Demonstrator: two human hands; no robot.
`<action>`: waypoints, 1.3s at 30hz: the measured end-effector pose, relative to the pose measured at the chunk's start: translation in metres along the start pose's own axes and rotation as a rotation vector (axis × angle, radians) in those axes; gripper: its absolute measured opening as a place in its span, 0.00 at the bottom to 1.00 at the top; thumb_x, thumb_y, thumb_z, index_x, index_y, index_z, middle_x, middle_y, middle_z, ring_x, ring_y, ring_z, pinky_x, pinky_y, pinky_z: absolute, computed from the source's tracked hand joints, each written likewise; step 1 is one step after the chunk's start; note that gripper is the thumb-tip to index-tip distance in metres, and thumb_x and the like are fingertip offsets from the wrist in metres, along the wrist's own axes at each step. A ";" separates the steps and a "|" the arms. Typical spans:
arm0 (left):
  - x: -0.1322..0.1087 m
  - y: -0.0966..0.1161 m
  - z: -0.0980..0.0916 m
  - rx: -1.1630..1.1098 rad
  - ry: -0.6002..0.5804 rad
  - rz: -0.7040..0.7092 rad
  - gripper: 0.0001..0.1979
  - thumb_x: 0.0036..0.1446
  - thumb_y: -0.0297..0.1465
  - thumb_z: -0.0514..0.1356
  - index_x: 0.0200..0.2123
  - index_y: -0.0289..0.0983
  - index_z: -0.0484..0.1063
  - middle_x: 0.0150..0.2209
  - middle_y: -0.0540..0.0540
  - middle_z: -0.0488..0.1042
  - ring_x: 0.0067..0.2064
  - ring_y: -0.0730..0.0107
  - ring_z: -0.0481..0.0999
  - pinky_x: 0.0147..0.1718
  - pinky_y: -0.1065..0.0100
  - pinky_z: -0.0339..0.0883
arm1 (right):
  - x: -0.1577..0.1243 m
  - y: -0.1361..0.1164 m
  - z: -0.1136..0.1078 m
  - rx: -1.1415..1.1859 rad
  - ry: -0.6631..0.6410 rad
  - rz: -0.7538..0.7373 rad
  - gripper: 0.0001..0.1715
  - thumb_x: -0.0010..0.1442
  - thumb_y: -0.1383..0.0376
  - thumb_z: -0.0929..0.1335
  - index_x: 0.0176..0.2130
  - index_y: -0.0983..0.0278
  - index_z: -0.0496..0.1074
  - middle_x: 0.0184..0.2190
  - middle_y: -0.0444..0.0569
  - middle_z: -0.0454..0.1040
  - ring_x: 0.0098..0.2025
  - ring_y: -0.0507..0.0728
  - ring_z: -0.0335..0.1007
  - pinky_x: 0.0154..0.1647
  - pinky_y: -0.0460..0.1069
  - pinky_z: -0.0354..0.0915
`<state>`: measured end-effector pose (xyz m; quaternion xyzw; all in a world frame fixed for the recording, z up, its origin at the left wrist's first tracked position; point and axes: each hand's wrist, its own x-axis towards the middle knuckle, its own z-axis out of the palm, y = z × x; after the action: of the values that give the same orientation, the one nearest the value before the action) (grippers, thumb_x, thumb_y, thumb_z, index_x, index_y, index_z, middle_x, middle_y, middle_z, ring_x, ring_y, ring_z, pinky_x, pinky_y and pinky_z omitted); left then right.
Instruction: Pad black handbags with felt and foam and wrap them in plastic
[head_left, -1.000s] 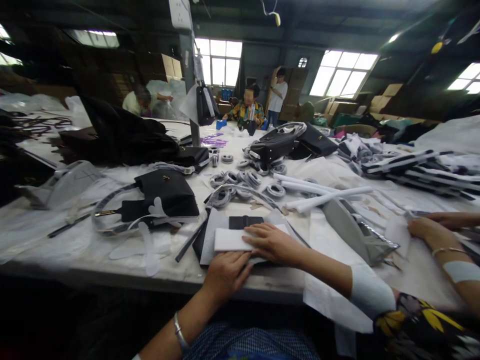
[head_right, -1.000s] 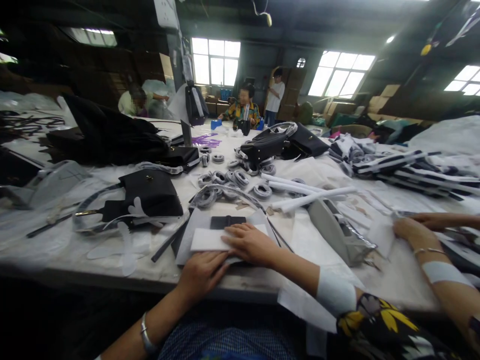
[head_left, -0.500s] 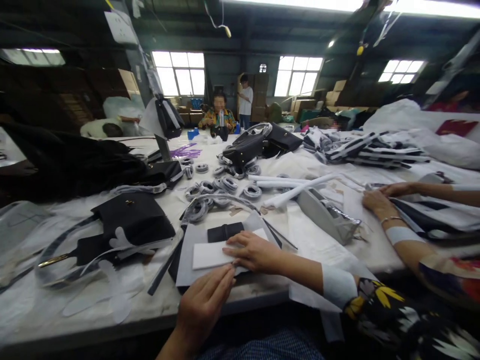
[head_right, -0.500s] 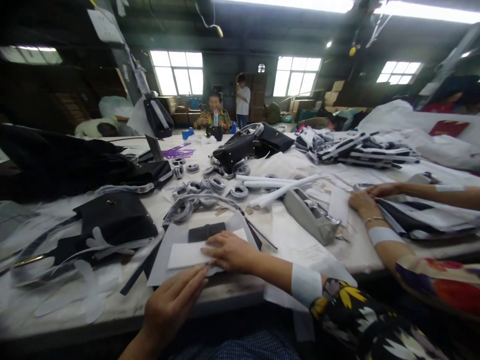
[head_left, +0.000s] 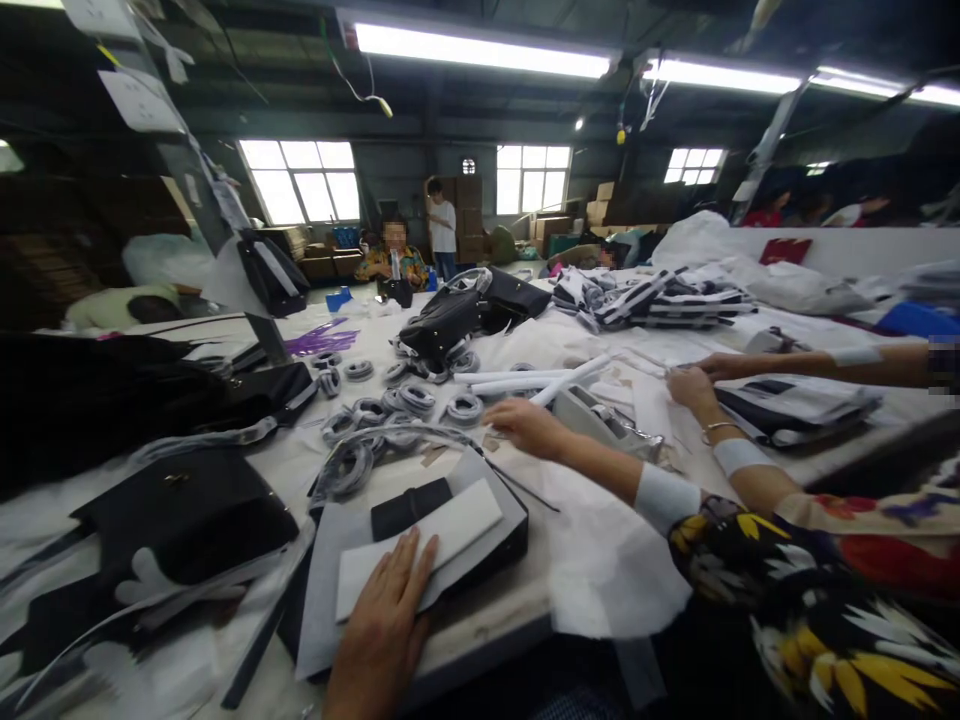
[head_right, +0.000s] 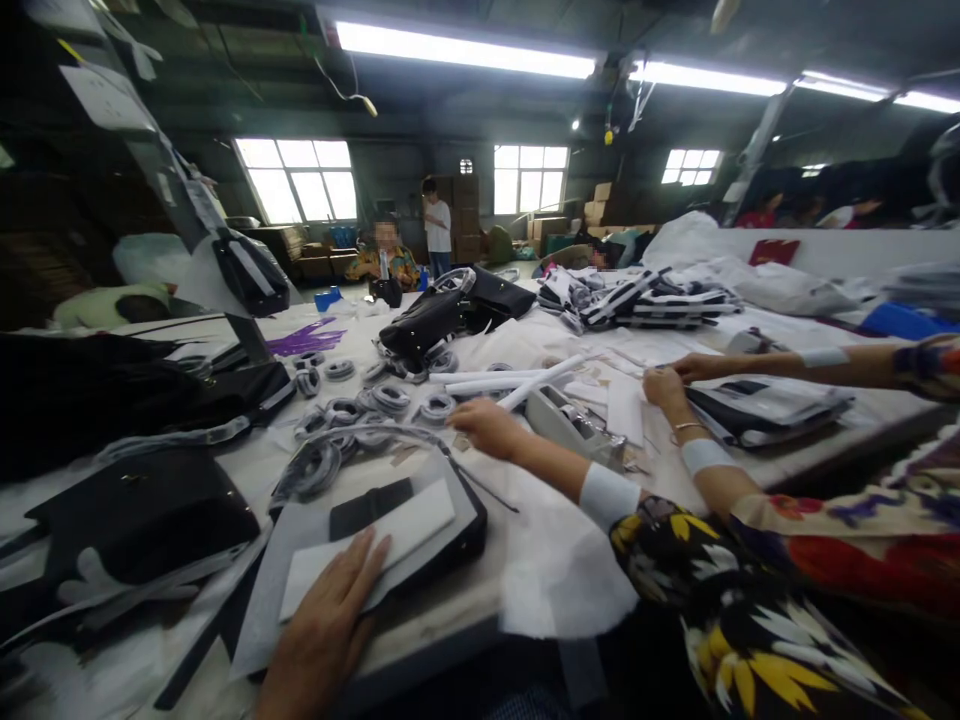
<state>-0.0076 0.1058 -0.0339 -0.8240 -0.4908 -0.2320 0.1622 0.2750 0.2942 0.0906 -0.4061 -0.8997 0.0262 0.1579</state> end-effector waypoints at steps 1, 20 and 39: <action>0.001 0.001 -0.001 0.013 0.000 0.010 0.35 0.60 0.25 0.53 0.70 0.41 0.50 0.69 0.42 0.57 0.64 0.54 0.66 0.58 0.53 0.68 | 0.001 0.022 -0.008 -0.053 0.005 0.065 0.21 0.62 0.75 0.65 0.51 0.61 0.76 0.54 0.53 0.76 0.56 0.59 0.70 0.61 0.54 0.61; 0.019 -0.001 -0.013 0.135 -0.268 0.020 0.43 0.46 0.15 0.52 0.67 0.39 0.56 0.65 0.38 0.64 0.62 0.56 0.69 0.58 0.56 0.67 | -0.035 -0.009 -0.051 0.232 0.650 0.152 0.21 0.66 0.55 0.66 0.56 0.59 0.67 0.47 0.50 0.79 0.49 0.63 0.76 0.48 0.54 0.71; 0.083 -0.018 -0.077 -0.236 -0.716 -0.052 0.25 0.64 0.32 0.57 0.64 0.40 0.62 0.63 0.38 0.67 0.56 0.51 0.76 0.54 0.57 0.69 | -0.151 -0.110 -0.011 0.107 0.327 -0.243 0.09 0.67 0.66 0.66 0.47 0.62 0.71 0.43 0.51 0.79 0.45 0.59 0.74 0.47 0.53 0.67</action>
<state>-0.0070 0.1367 0.0763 -0.8532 -0.5070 0.0115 -0.1217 0.2925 0.1083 0.0808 -0.2846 -0.9018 -0.0118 0.3251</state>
